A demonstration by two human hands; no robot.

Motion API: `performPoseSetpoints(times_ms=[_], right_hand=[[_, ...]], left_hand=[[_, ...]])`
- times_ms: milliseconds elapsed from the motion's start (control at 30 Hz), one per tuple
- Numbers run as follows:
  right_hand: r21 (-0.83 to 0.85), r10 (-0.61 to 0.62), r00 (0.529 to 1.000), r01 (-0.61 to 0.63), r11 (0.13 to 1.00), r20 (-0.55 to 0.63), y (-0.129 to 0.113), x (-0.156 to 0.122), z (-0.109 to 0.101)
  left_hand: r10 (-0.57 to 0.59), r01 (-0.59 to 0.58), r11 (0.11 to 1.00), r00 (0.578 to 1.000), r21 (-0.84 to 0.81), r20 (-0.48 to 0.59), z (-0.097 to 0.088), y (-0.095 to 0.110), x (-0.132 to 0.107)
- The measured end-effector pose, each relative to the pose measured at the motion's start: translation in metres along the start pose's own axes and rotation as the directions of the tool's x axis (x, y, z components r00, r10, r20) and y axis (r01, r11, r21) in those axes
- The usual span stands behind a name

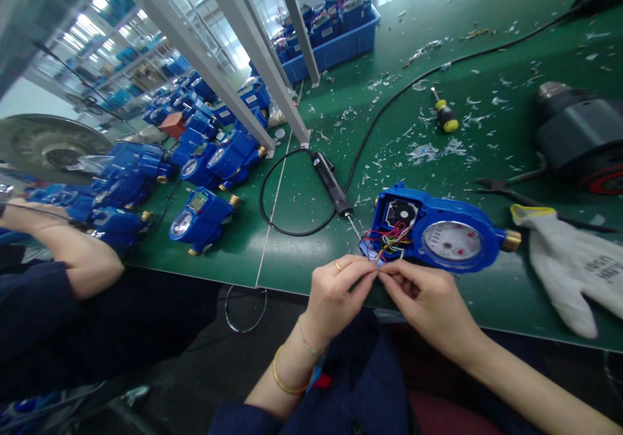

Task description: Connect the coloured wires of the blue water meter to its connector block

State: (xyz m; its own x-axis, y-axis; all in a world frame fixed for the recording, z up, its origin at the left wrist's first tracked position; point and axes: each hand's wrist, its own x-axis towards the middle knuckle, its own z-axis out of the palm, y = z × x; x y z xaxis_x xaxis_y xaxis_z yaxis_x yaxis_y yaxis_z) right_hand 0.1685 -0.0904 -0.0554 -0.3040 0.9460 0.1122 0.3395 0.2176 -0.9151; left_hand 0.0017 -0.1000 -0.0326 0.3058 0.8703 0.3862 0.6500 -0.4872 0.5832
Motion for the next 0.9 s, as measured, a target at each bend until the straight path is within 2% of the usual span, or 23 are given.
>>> performPoseSetpoints(times_ms=[200,467,600,700,800,867,900], right_hand=[[-0.017,0.008,1.000,-0.007,1.000,0.017,0.000,-0.001,0.000],[-0.094,-0.081,0.996,0.077,0.993,-0.042,-0.003,-0.001,0.005],[-0.128,-0.116,0.990,0.105,0.986,-0.080,-0.003,-0.002,0.001],[-0.091,-0.095,0.994,0.090,0.992,-0.053,-0.001,-0.004,-0.001],[-0.116,-0.139,0.988,0.131,0.985,-0.069,0.002,-0.005,-0.002],[-0.192,-0.227,0.968,0.204,0.960,-0.106,0.002,-0.006,-0.003],[-0.237,-0.274,0.954,0.241,0.941,-0.121,0.003,-0.006,-0.003]], left_hand=[[0.085,-0.081,0.972,0.996,0.219,-0.006,0.004,0.002,-0.005],[0.011,0.019,0.972,0.992,0.236,-0.123,0.011,0.012,-0.007],[-0.152,0.179,0.977,0.966,0.117,-0.209,0.000,0.003,-0.006],[-0.250,0.257,0.966,0.958,0.029,-0.139,-0.013,-0.007,-0.005],[-0.271,0.280,0.957,0.955,0.072,-0.123,-0.023,-0.013,-0.003],[-0.244,0.280,0.947,0.947,0.161,-0.210,-0.027,-0.011,-0.001],[-0.195,0.249,0.946,0.949,0.210,-0.247,-0.027,-0.009,0.001]])
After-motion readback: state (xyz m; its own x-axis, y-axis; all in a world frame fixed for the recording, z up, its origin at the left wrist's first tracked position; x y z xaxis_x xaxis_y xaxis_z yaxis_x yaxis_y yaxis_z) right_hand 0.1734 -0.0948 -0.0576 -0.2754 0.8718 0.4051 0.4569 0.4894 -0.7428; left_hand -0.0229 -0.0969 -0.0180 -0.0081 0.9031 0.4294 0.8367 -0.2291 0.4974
